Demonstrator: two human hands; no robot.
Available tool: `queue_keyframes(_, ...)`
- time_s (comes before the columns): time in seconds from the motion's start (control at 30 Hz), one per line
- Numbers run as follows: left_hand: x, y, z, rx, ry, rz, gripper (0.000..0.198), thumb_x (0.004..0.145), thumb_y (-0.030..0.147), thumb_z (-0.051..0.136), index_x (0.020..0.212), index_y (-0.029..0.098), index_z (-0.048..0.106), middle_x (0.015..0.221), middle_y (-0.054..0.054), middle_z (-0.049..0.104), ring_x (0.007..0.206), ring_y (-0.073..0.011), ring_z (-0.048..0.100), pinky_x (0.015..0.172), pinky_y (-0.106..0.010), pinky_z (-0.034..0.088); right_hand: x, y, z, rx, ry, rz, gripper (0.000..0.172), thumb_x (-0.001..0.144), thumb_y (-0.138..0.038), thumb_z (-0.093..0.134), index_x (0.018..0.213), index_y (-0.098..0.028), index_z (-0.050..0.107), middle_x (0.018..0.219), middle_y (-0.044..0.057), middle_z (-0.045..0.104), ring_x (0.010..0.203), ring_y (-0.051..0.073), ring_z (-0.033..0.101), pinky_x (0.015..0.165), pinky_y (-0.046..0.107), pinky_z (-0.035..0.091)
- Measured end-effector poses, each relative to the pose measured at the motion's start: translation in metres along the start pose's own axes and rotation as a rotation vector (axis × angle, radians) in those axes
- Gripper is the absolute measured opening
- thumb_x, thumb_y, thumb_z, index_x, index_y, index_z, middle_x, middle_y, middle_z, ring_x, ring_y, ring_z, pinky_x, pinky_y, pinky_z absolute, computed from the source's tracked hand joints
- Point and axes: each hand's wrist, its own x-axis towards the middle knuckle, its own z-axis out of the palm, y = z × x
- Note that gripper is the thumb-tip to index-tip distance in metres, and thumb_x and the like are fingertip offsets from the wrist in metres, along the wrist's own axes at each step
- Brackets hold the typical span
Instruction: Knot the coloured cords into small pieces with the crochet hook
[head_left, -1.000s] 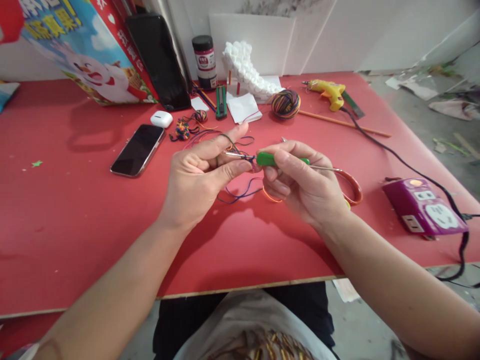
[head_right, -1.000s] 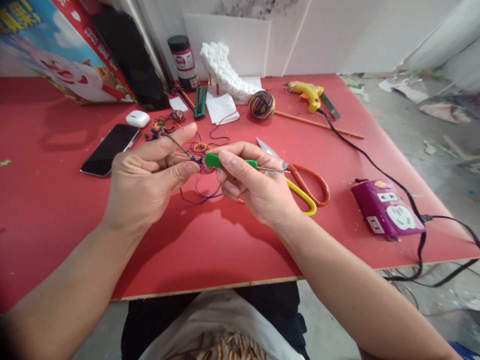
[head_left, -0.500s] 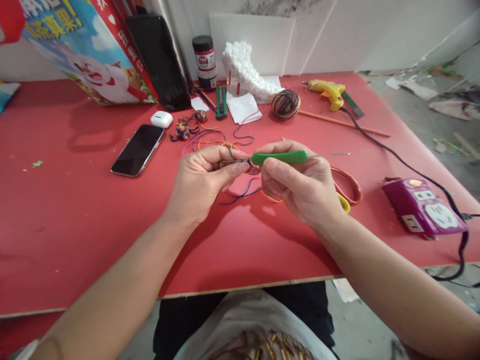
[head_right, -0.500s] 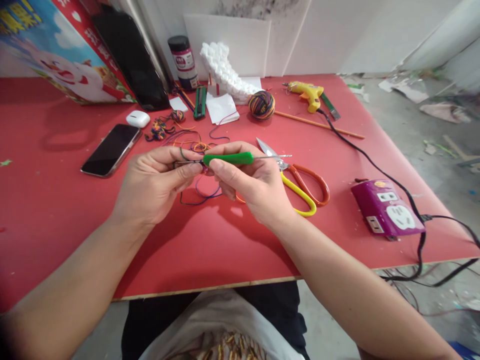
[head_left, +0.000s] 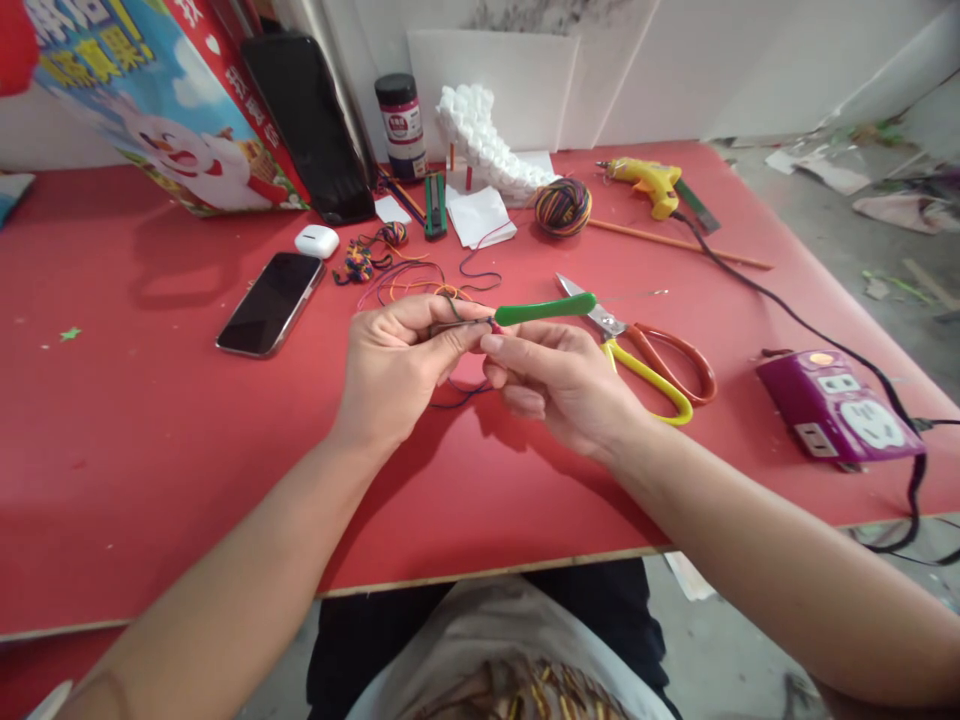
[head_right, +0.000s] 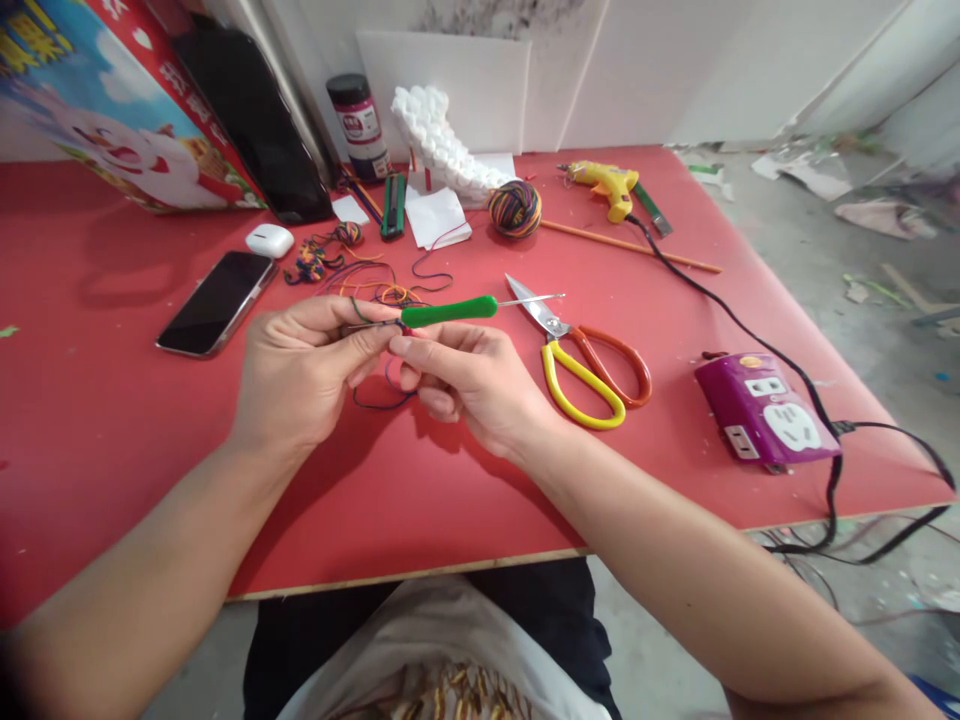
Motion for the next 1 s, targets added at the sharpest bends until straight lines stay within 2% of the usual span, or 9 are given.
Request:
queue_keyframes(0.13, 0.001, 0.001, -0.003, 0.086, -0.028, 0.037, 0.007, 0.075, 0.018, 0.09, 0.078, 0.023, 0.087, 0.059, 0.001, 0.068, 0.044, -0.0067, 0.046, 0.042, -0.023, 0.034, -0.001, -0.002, -0.002, 0.043, -0.014, 0.035, 0.031, 0.071, -0.033, 0.095, 0.07, -0.014, 0.07, 0.061, -0.002, 0.069, 0.036, 0.0, 0.034, 0.035, 0.018, 0.021)
queue_keyframes(0.27, 0.0, 0.0, -0.004, 0.103, -0.047, 0.05, 0.006, 0.076, 0.019, 0.09, 0.079, 0.024, 0.087, 0.067, -0.001, 0.075, 0.043, -0.0066, 0.048, 0.041, -0.024, 0.037, -0.001, 0.0, -0.002, 0.061, -0.016, 0.032, 0.028, 0.074, -0.03, 0.091, 0.067, -0.015, 0.068, 0.061, -0.003, 0.069, 0.035, 0.0, 0.033, 0.035, 0.018, 0.022)
queue_keyframes(0.5, -0.007, 0.0, 0.002, 0.111, -0.063, 0.019, 0.009, 0.08, 0.018, 0.087, 0.081, 0.027, 0.088, 0.057, 0.002, 0.068, 0.041, -0.0071, 0.046, 0.041, -0.024, 0.037, -0.002, 0.004, 0.004, 0.121, 0.088, 0.04, 0.021, 0.074, -0.022, 0.079, 0.063, -0.017, 0.061, 0.051, -0.007, 0.057, 0.034, 0.0, 0.027, 0.037, 0.019, 0.022)
queue_keyframes(0.67, -0.008, 0.001, 0.007, 0.011, -0.048, -0.065, 0.008, 0.076, 0.017, 0.089, 0.076, 0.025, 0.086, 0.053, 0.003, 0.065, 0.039, -0.0056, 0.044, 0.039, -0.023, 0.032, 0.002, 0.009, 0.005, 0.024, 0.188, -0.043, 0.016, 0.068, -0.018, 0.074, 0.06, -0.017, 0.061, 0.052, -0.003, 0.061, 0.04, 0.003, 0.034, 0.04, 0.02, 0.023)
queue_keyframes(0.77, -0.007, 0.001, 0.008, -0.052, -0.035, -0.14, 0.008, 0.073, 0.019, 0.091, 0.075, 0.023, 0.084, 0.05, 0.003, 0.063, 0.038, -0.0061, 0.045, 0.037, -0.022, 0.03, 0.004, 0.014, 0.005, -0.075, 0.238, -0.125, 0.011, 0.068, -0.017, 0.075, 0.066, -0.018, 0.064, 0.052, -0.002, 0.063, 0.042, 0.005, 0.04, 0.042, 0.02, 0.027)
queue_keyframes(0.87, -0.006, 0.0, 0.008, -0.1, -0.036, -0.203, 0.01, 0.072, 0.021, 0.091, 0.075, 0.019, 0.082, 0.055, 0.0, 0.068, 0.043, -0.009, 0.055, 0.04, -0.021, 0.04, 0.006, 0.018, 0.003, -0.128, 0.223, -0.189, 0.012, 0.071, -0.02, 0.076, 0.071, -0.018, 0.064, 0.055, -0.003, 0.064, 0.042, 0.005, 0.042, 0.042, 0.02, 0.029)
queue_keyframes(0.93, -0.005, 0.001, 0.006, -0.111, -0.037, -0.21, 0.011, 0.073, 0.021, 0.089, 0.079, 0.017, 0.081, 0.07, -0.004, 0.078, 0.052, -0.0119, 0.067, 0.049, -0.023, 0.053, 0.007, 0.016, -0.001, -0.185, 0.166, -0.205, 0.017, 0.074, -0.023, 0.078, 0.072, -0.018, 0.063, 0.058, -0.004, 0.063, 0.043, 0.005, 0.044, 0.041, 0.02, 0.03)
queue_keyframes(1.0, -0.005, 0.003, 0.003, -0.091, -0.037, -0.199, 0.014, 0.073, 0.022, 0.09, 0.082, 0.016, 0.081, 0.078, -0.006, 0.082, 0.06, -0.0148, 0.074, 0.059, -0.026, 0.062, 0.006, 0.008, -0.007, -0.286, 0.084, -0.196, 0.019, 0.075, -0.027, 0.083, 0.077, -0.018, 0.065, 0.059, -0.004, 0.062, 0.043, 0.006, 0.047, 0.04, 0.021, 0.033)
